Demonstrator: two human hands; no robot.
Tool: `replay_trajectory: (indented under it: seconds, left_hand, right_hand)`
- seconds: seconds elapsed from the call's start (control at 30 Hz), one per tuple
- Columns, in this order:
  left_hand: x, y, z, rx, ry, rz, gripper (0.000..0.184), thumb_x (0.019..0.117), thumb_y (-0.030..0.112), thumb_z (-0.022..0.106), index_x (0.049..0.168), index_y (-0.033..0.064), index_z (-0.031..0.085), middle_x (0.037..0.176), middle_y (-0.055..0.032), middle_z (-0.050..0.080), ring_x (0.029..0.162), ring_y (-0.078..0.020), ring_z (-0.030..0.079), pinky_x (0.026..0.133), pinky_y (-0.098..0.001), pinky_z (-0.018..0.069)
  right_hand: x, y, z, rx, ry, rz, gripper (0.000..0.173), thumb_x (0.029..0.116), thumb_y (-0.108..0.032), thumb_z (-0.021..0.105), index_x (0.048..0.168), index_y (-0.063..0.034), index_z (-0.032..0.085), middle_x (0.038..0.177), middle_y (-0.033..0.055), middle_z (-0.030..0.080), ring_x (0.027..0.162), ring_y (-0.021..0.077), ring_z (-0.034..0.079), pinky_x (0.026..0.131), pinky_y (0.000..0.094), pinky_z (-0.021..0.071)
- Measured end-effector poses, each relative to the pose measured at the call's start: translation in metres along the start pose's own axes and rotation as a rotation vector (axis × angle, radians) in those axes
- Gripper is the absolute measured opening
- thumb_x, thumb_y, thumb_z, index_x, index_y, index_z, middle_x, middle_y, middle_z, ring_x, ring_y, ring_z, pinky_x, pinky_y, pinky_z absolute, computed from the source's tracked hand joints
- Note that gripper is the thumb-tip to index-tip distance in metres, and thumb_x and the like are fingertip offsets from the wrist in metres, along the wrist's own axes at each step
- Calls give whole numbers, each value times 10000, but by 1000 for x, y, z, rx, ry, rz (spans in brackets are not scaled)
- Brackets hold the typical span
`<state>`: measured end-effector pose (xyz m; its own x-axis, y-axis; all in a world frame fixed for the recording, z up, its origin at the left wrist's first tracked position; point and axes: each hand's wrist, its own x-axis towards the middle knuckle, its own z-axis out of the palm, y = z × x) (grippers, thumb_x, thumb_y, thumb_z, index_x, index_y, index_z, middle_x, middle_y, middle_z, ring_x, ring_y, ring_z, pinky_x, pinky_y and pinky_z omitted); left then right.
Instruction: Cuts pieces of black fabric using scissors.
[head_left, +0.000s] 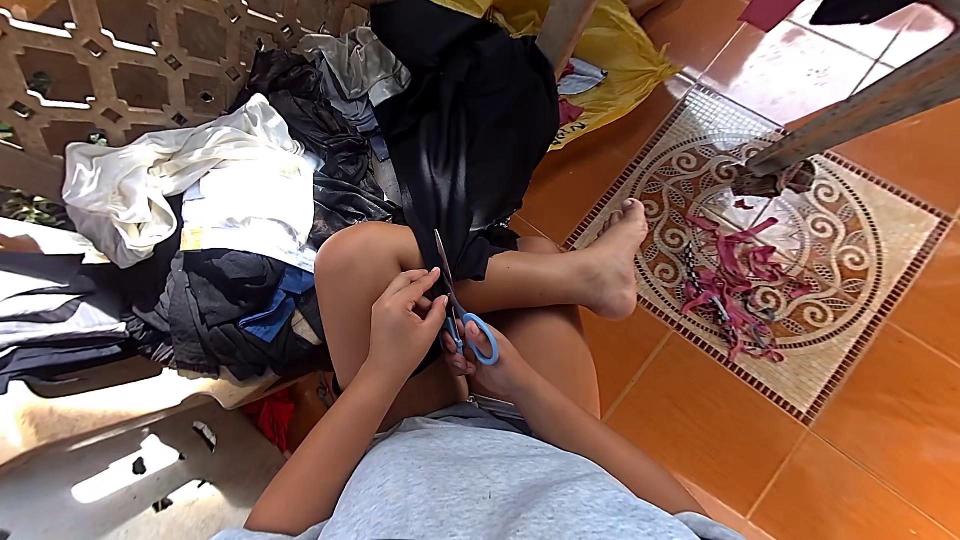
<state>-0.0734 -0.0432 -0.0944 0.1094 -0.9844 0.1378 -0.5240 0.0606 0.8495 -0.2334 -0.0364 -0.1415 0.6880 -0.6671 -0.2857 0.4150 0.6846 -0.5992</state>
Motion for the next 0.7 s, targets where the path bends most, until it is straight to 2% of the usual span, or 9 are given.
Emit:
replay_trajectory:
  seconds: [0.17, 0.33, 0.53, 0.7]
  left_hand:
    - [-1, 0, 0, -11, 0, -2, 308, 883, 62, 696, 1163, -61, 734, 1137, -209, 695, 728, -24, 643, 675, -129, 529]
    - [-3, 1, 0, -34, 1, -13, 317, 878, 63, 702, 1166, -64, 732, 1131, -212, 696, 733, -21, 650, 683, -129, 536]
    - [-6, 1, -1, -40, -9, -11, 318, 878, 62, 703, 1169, -63, 730, 1129, -207, 695, 725, -5, 639, 678, -115, 528]
    - [-6, 1, -1, -36, -8, -12, 319, 879, 63, 701, 1171, -62, 731, 1132, -207, 695, 726, -7, 641, 677, -117, 529]
  right_hand:
    - [0, 2, 0, -4, 14, -11, 394, 875, -570, 723, 842, -188, 631, 682, -128, 577, 533, -48, 501, 503, 114, 401]
    - [-1, 2, -2, 45, -22, 15, 446, 832, -625, 731, 843, -188, 643, 678, -113, 593, 539, -31, 532, 515, 128, 432]
    - [2, -1, -4, 51, -77, 14, 463, 868, -637, 684, 861, -176, 647, 691, -105, 599, 555, -22, 546, 529, 131, 440]
    - [1, -2, -1, 60, -42, 21, 449, 854, -616, 716, 848, -173, 644, 689, -106, 591, 541, -24, 533, 513, 130, 432]
